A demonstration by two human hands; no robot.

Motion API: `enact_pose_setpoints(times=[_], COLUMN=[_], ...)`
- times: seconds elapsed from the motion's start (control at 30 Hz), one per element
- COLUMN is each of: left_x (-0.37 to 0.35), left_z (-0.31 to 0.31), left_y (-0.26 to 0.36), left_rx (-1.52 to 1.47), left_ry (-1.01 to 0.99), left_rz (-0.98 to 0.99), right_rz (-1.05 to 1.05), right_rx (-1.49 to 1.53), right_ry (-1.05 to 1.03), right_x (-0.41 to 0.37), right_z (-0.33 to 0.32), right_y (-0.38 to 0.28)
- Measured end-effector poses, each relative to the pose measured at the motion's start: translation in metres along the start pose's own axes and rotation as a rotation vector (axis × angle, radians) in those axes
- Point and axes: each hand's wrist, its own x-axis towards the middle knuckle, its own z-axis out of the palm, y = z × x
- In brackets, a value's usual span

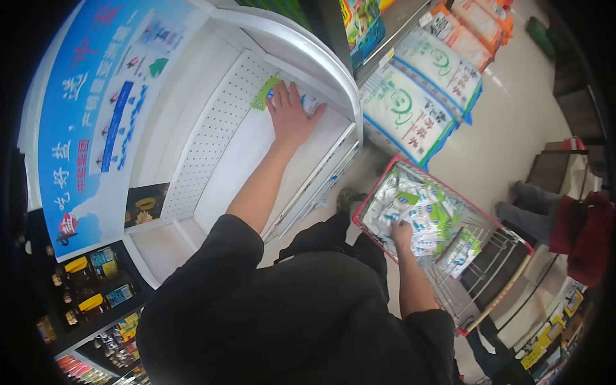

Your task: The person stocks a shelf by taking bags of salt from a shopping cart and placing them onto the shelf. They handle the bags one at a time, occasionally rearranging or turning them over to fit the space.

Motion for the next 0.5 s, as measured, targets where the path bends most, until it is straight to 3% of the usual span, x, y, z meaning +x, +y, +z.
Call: enact_pose_setpoints(times=[0.13, 0.17, 0.2, 0.33, 0.4, 0.5], left_x=[0.006, 0.009, 0.013, 0.011, 0.013, 0.009], left_z=[-0.009, -0.005, -0.003, -0.007, -0.009, -0.005], left_y=[-0.014, -0.019, -0.021, -0.013, -0.012, -0.018], left_rx=[-0.062, -0.089, -0.112, -0.107, -0.145, -0.094], left_ry=[-0.075, -0.076, -0.077, -0.079, 0.042, 0.022], left_rz=[0.132, 0.162, 0.194, 0.109, 0.046, 0.041], right_rz=[-0.058, -0.136, -0.137, -0.288, -0.308, -0.517], right_rx=[0.029, 0.183, 0.054, -0.011, -0.108, -0.320], right_ry=[0.013, 0.007, -0.022, -0.027, -0.016, 0.038], right_x=[-0.067, -0.088, -0.101, -0.157, -0.179, -0.199], right_z=[-0.058, -0.069, -0.084, -0.120, -0.136, -0.147], right_y=[-0.041, -0.057, -0.072, -0.142, -0.186, -0.223])
